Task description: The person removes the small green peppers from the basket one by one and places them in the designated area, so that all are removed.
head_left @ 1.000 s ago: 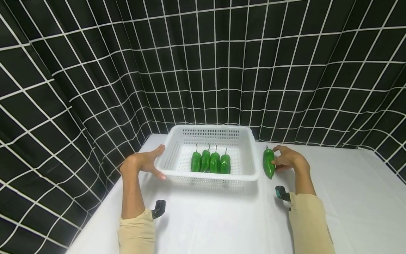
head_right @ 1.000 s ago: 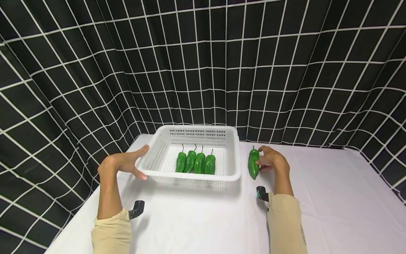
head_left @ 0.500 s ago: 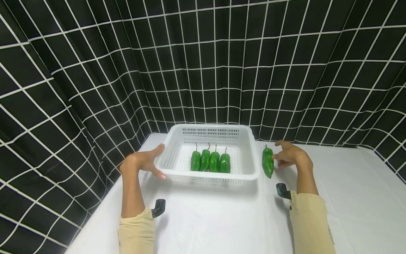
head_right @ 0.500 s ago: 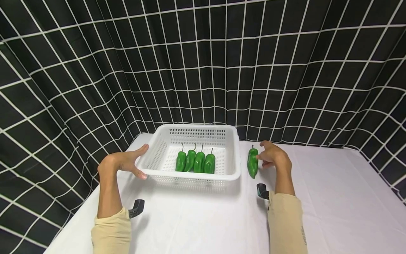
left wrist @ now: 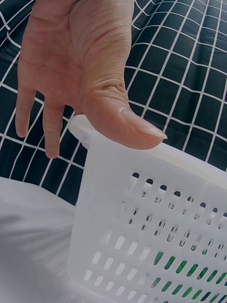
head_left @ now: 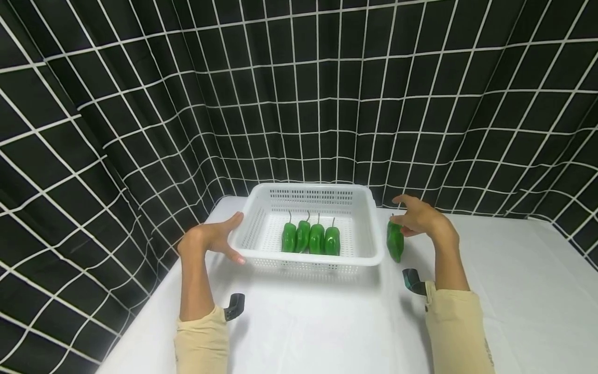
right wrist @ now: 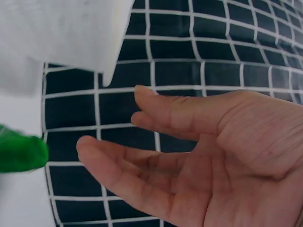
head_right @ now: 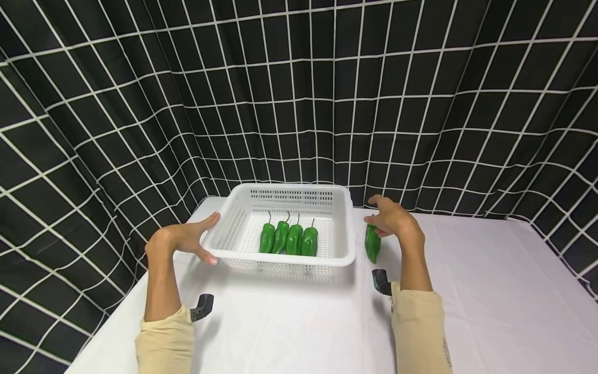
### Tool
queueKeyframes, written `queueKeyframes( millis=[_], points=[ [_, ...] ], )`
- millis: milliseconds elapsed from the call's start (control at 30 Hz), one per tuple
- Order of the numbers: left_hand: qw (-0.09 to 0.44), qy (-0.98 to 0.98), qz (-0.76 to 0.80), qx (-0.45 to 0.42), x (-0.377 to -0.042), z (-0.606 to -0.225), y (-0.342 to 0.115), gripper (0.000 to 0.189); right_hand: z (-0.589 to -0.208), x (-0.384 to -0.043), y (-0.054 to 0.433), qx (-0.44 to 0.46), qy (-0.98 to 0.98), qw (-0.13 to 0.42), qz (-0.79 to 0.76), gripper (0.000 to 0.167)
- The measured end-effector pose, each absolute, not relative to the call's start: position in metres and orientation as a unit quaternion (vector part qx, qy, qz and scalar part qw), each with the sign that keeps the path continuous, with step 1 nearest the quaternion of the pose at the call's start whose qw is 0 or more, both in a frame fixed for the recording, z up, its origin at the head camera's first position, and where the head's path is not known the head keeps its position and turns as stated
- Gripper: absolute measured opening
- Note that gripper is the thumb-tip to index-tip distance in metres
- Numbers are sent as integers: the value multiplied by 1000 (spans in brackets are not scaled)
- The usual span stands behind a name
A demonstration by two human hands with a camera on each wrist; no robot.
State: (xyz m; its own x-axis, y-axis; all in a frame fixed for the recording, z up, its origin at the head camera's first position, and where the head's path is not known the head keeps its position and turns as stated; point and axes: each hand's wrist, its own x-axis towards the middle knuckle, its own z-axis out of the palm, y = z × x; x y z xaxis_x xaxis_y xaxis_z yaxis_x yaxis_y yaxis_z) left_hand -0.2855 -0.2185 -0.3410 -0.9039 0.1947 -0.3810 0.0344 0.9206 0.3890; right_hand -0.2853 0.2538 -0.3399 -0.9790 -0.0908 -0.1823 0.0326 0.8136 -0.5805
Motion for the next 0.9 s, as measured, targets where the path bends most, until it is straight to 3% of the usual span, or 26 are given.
queueKeyframes(
  millis=[567, 900],
  points=[
    [213, 957, 185, 62, -286, -343, -216, 144, -335, -283, 192, -102, 953, -2, -286, 56],
    [209, 959, 183, 61, -286, -341, -217, 144, -354, -296, 162, -134, 940, 53, -308, 55]
  ],
)
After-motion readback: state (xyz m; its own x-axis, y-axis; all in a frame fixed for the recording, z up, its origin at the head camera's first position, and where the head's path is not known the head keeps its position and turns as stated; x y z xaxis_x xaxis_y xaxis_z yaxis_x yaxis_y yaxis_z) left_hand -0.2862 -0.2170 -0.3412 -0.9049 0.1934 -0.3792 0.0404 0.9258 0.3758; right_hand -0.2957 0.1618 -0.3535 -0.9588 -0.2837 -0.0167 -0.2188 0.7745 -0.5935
